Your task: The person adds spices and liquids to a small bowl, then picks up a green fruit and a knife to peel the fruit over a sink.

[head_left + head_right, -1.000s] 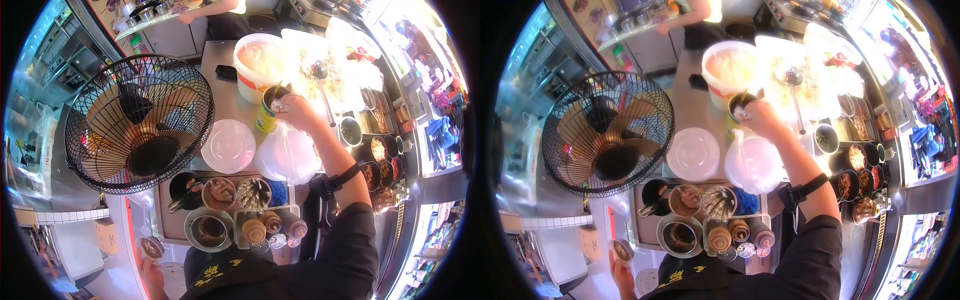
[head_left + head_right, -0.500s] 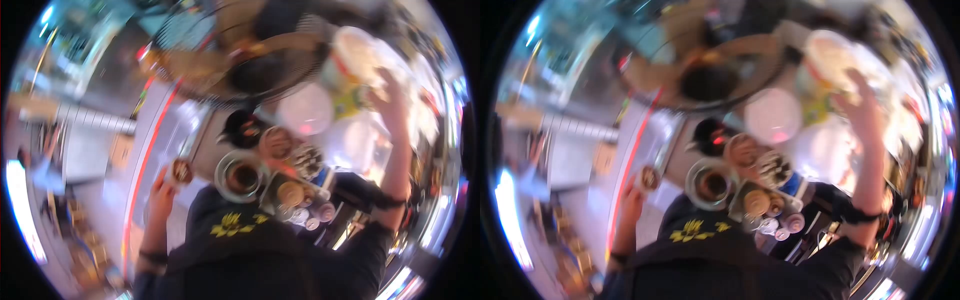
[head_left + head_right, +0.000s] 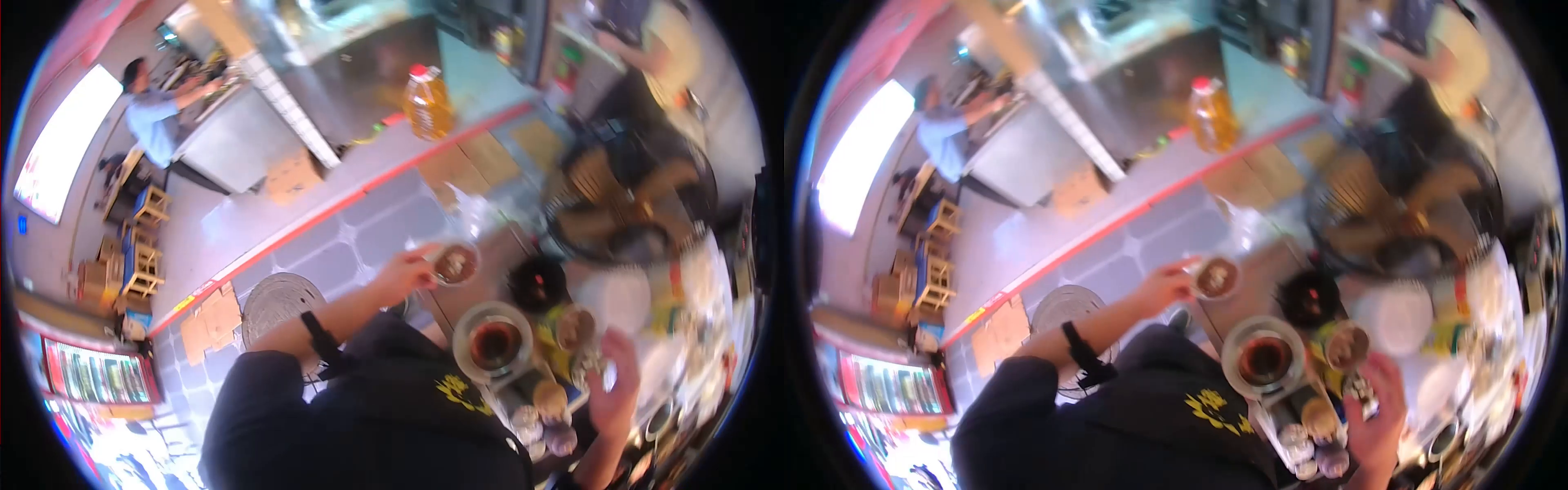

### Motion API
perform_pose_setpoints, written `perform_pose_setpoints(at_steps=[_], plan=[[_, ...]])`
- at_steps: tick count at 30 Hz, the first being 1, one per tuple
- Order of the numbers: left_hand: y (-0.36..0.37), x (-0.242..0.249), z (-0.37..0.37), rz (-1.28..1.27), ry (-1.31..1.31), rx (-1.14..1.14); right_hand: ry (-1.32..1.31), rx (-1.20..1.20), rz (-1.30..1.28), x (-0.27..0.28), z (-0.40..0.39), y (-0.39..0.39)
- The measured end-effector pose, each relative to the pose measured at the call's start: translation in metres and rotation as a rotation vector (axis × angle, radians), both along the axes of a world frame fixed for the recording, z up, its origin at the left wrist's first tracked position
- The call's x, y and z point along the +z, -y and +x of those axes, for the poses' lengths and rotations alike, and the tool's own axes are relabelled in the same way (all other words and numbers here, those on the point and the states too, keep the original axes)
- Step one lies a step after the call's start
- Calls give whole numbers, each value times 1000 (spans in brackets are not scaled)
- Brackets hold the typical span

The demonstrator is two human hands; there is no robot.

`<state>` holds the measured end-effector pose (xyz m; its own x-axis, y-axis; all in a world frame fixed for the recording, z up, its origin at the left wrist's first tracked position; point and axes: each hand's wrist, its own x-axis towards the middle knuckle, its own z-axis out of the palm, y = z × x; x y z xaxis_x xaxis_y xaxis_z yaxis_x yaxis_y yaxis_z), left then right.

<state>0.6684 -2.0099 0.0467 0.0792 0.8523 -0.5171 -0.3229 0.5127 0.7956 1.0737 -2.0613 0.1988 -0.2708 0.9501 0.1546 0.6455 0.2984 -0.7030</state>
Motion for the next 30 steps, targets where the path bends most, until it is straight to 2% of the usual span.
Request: perform_pose_setpoints(at_steps=[2, 4, 6, 8, 10, 11, 13, 16, 17, 18, 20, 22, 23, 24, 26, 27, 28, 30], plan=[[-7, -16, -27, 53, 57, 48, -20, 25, -51, -16, -36, 8], [-11, 1, -58, 47, 24, 10, -150, -60, -119, -41, -88, 18], [-15, -11, -100, 76, 10, 59, -29, 47, -50, -50, -146, 15], [-21, -27, -140, 106, -22, 106, -159, -20, -326, -82, -194, 12], [-27, -39, -199, 112, -119, 48, -201, 9, -157, -130, -255, 1], [-32, -41, -234, 138, -132, 74, -130, 51, -244, -137, -284, -11], [-36, -41, -280, 128, -182, 24, -125, 128, -257, -153, -342, -36], [-32, -12, -342, 84, -264, 52, -86, 269, -281, -138, -414, -70], [-29, -20, -360, 71, -355, 49, -63, 322, -283, -130, -444, -82], [-26, -28, -378, 76, -331, 110, -74, 301, -279, -127, -469, -97], [-26, -45, -398, 61, -276, 151, 89, 347, -453, -129, -486, -118], [-37, -53, -412, 26, -260, 129, 182, 260, -761, -127, -498, -133], [-47, -51, -417, 11, -269, 130, 236, 256, -707, -111, -509, -137], [-58, -52, -418, 17, -267, 67, 213, 196, -715, -120, -504, -137], [-92, -55, -425, -10, -149, 139, 79, 306, -645, -164, -497, -150], [-115, -52, -427, -6, -141, 85, 113, 337, -611, -185, -493, -160], [-138, -49, -417, 1, -151, 55, 95, 311, -606, -200, -480, -169], [-192, -42, -411, -15, -105, -20, 172, 256, -392, -224, -474, -194]])
